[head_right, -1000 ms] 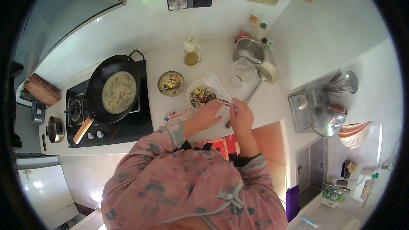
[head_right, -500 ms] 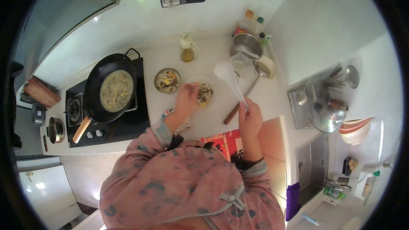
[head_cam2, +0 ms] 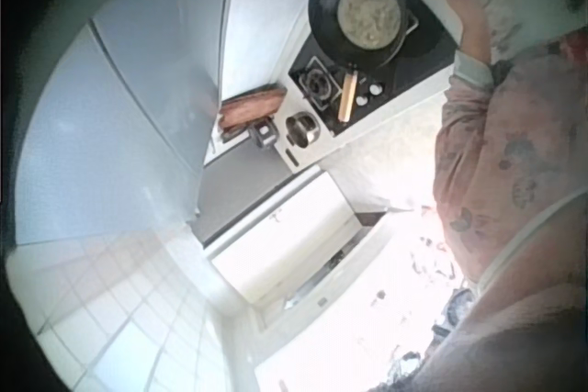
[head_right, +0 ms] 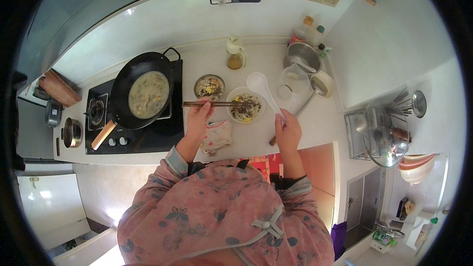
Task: The person uses chopsticks to transfer noodles from a pot on the stove into a bowl, then uses a ladle to add broth. The person repeats this process for a second bowl.
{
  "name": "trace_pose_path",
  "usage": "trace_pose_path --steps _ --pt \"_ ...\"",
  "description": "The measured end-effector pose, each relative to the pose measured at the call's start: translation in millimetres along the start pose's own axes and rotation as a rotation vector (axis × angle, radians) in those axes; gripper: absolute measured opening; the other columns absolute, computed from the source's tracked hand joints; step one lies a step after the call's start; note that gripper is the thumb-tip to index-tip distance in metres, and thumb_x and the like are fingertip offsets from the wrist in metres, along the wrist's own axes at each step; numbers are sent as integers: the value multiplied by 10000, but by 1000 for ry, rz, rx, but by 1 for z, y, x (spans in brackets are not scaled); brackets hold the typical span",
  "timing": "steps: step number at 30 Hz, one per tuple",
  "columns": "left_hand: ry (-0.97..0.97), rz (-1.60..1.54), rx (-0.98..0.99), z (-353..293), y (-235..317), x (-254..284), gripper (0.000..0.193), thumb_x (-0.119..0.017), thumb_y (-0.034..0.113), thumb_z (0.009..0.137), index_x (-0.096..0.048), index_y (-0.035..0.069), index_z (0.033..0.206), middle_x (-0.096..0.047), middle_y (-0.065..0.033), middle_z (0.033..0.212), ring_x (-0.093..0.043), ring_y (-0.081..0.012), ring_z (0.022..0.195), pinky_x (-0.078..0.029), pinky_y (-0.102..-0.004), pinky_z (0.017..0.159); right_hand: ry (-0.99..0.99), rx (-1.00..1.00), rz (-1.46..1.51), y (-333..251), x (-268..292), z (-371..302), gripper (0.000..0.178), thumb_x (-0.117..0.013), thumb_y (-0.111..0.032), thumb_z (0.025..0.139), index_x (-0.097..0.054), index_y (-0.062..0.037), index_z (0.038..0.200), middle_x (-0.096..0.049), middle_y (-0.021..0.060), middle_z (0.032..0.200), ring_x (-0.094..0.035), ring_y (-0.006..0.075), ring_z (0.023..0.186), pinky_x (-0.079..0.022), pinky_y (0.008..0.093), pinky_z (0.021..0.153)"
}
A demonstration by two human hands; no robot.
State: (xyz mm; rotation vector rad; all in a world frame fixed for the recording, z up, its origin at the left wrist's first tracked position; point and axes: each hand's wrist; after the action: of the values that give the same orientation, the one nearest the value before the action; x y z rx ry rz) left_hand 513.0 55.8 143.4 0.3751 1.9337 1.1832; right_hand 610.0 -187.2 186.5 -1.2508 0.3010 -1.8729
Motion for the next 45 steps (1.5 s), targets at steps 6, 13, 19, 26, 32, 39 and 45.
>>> trace_pose_path --steps 6,13,19,26,32,39,45 --pt "-33 83 -65 -2 -5 4 140 -547 94 884 -566 61 1018 -580 -5 926 -535 -84 836 -443 -227 746 -31 -53 23 1 -4 -4 210 -622 -171 802 -626 -63 983 -586 116 765 -533 213 567 -435 311 536" --pt "24 237 -236 16 -21 12 106 -532 41 872 -542 34 978 -551 -7 827 -497 -74 723 -416 -221 660 -10 -44 -4 1 -4 -5 210 -619 -172 805 -623 -52 977 -595 121 782 -541 227 582 -440 319 545" --pt "157 493 -403 14 -27 7 80 -550 35 835 -521 34 909 -535 -25 777 -507 -100 683 -432 -244 631 -18 -114 19 3 3 -9 211 -618 -170 808 -623 -43 976 -597 118 784 -545 218 575 -447 316 553" --pt "136 492 -355 32 -71 11 193 -598 57 781 -501 42 947 -528 -51 787 -512 -138 677 -439 -275 619 -48 -235 29 6 3 -14 225 -616 -186 813 -624 -43 986 -604 119 798 -563 210 586 -459 315 569" --pt "-12 646 -46 53 -122 19 458 -660 127 759 -382 37 1112 -549 -72 913 -564 -149 754 -487 -282 525 -63 -273 -3 7 2 -17 244 -605 -203 819 -620 -37 997 -611 138 824 -589 236 648 -468 327 610" --pt "-129 291 558 47 -107 3 540 -557 92 765 -285 75 1230 -555 -153 980 -608 -231 723 -538 -343 589 -78 -293 -32 20 5 -22 274 -613 -216 809 -618 -30 1010 -615 154 844 -590 251 690 -469 331 629" --pt "-160 -5 596 45 -103 -3 586 -466 -31 762 -207 93 1273 -466 -171 1134 -589 -335 930 -537 -472 764 -56 -287 11 30 4 -21 302 -626 -230 812 -617 -21 1030 -623 123 814 -561 202 652 -458 294 621"
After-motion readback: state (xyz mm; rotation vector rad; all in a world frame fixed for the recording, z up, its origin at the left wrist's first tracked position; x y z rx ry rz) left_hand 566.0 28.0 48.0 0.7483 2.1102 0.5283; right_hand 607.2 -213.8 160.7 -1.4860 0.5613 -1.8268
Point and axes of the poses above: each hand's wrist, its own z-axis towards the middle knuckle, its own x-axis out of the back of the hand, y = z × x
